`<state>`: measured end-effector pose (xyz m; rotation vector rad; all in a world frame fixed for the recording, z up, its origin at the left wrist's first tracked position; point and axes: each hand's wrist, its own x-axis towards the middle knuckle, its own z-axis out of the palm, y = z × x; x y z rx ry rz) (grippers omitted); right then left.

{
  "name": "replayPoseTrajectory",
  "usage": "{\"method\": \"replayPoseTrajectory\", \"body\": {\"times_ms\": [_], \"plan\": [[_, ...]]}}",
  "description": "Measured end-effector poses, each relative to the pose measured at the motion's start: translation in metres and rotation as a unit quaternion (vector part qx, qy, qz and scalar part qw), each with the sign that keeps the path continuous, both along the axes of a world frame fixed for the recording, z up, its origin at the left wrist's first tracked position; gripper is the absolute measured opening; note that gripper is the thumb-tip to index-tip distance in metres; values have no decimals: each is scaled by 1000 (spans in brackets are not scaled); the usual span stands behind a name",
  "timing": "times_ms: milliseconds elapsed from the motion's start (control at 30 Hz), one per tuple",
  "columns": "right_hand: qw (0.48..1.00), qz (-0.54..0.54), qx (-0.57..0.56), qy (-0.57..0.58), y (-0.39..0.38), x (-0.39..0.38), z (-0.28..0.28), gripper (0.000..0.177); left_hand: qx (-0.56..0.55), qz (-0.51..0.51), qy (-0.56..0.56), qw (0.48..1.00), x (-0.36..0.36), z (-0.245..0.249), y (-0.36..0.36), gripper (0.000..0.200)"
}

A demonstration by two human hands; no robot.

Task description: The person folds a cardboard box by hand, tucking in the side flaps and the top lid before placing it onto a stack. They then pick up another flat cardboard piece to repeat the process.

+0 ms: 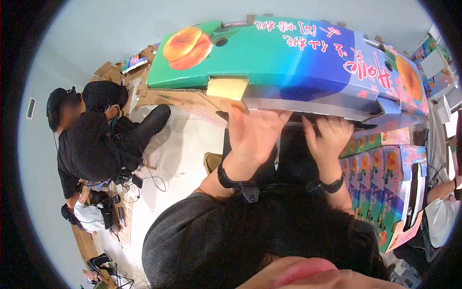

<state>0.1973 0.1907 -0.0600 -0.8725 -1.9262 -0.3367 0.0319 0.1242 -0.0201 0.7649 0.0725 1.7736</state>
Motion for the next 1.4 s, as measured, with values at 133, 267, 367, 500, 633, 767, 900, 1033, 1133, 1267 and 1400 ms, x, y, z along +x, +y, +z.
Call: {"method": "replayPoseTrajectory", "body": {"times_ms": [133, 267, 367, 500, 633, 767, 900, 1033, 1133, 1267, 1400], "plan": [[1000, -3, -10, -5, -3, 1, 2, 32, -59, -1, -27, 998, -8, -1, -9, 70], [1000, -5, -4, -1, -2, 0, 0, 30, -80, -24, -10, 996, -18, 5, -19, 71], [1000, -6, -6, 0, -2, 1, -2, 30, -66, -47, -42, 996, -19, 4, -19, 72], [1000, -13, 12, 4, -2, 2, -6, 29, -27, -105, -122, 987, -19, -3, -15, 77], [1000, -22, 14, 4, 1, 3, -10, 29, -21, -131, -169, 977, -11, -2, -8, 81], [999, -31, 7, -7, -1, 3, -9, 29, -30, -98, -141, 985, -10, -5, -1, 80], [999, -32, -9, -10, -3, 1, -10, 31, -2, -126, -180, 976, -17, -12, 8, 80], [1000, -30, -1, -7, -3, -1, -11, 32, 19, -135, -194, 972, -18, -13, 14, 82], [999, -33, 13, -7, -1, -2, -12, 33, 44, -126, -149, 980, -21, -12, 21, 84], [1000, -25, -1, -1, -2, -2, -14, 31, 48, -89, -125, 987, -26, -19, 30, 86], [1000, -12, -5, -1, -5, -8, -8, 24, -31, 59, -64, 996, -22, -4, 26, 85]]}}
